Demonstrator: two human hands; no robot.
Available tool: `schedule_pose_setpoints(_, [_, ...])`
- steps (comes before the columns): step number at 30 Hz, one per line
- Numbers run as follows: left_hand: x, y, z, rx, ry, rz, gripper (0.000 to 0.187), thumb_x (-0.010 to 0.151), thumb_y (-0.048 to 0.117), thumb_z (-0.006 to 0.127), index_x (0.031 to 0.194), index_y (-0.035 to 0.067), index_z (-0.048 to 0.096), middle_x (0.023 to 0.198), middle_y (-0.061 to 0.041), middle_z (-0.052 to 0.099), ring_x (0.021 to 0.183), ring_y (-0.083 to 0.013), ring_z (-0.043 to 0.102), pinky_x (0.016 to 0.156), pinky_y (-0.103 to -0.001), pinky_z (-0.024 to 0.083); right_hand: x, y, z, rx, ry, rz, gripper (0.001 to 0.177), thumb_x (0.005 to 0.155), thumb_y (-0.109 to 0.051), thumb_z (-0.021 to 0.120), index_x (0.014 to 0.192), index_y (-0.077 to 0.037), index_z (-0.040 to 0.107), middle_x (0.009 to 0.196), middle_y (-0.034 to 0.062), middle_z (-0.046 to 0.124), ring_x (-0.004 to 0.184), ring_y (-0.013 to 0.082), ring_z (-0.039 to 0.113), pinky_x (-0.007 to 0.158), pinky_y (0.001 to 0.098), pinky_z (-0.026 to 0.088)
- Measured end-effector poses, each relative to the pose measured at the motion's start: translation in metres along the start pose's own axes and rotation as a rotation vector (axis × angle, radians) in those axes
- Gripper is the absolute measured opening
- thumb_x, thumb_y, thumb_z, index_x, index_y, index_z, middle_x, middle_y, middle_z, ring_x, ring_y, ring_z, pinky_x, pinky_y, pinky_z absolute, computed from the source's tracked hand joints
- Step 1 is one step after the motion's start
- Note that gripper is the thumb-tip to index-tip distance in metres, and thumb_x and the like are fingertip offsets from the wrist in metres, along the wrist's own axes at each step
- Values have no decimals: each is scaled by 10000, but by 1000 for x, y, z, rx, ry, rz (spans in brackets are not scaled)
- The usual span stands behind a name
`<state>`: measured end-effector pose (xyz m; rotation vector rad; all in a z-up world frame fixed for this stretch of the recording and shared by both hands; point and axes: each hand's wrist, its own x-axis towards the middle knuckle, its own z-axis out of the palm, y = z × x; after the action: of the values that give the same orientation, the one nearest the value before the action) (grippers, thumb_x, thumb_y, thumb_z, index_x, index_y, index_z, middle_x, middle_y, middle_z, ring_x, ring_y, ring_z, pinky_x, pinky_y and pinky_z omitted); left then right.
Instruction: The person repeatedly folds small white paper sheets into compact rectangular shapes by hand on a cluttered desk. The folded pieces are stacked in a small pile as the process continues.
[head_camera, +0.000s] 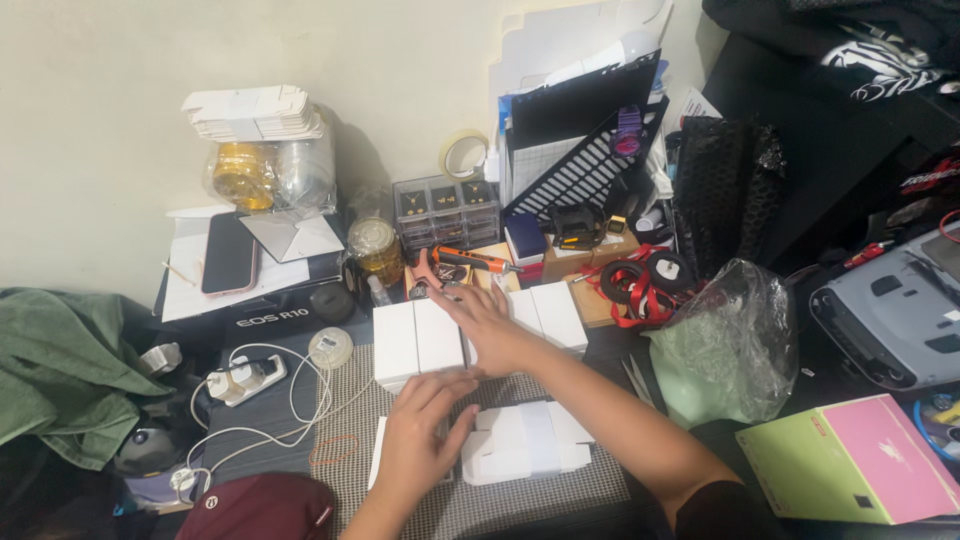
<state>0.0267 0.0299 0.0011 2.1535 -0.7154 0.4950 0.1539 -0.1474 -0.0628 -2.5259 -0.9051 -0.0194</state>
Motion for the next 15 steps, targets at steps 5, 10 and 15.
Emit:
schedule_pose_setpoints(5, [0, -3, 5, 4, -14, 23, 295, 776, 87, 772, 1066, 53, 727, 1159, -49, 741, 1095, -305, 651, 940, -402, 524, -6, 2, -4, 28, 67, -40, 1382, 599, -513, 933, 1650, -168, 105, 1504, 176, 374, 1450, 405, 309, 1189, 708, 63])
schedule_pose_setpoints(10, [-1, 2, 2, 11, -95, 59, 457, 765, 27, 720, 1218, 72, 684, 1270, -69, 680, 1241, -343, 589, 1030, -447, 483, -35, -1, -36, 92, 58, -26, 1400, 511, -389, 940, 1616, -118, 124, 1463, 201, 380, 1408, 420, 350, 1218, 624, 123])
schedule_pose_setpoints(15, [4, 14, -7, -6, -320, 212, 808, 638, -42, 708, 1425, 61, 560, 1486, -150, 541, 1427, -417, 405, 1136, -518, 369, -90, -11, -75, 347, -119, -78, 1344, 568, -307, 912, 1643, -104, 131, 1513, 203, 360, 1418, 406, 383, 1193, 457, 327])
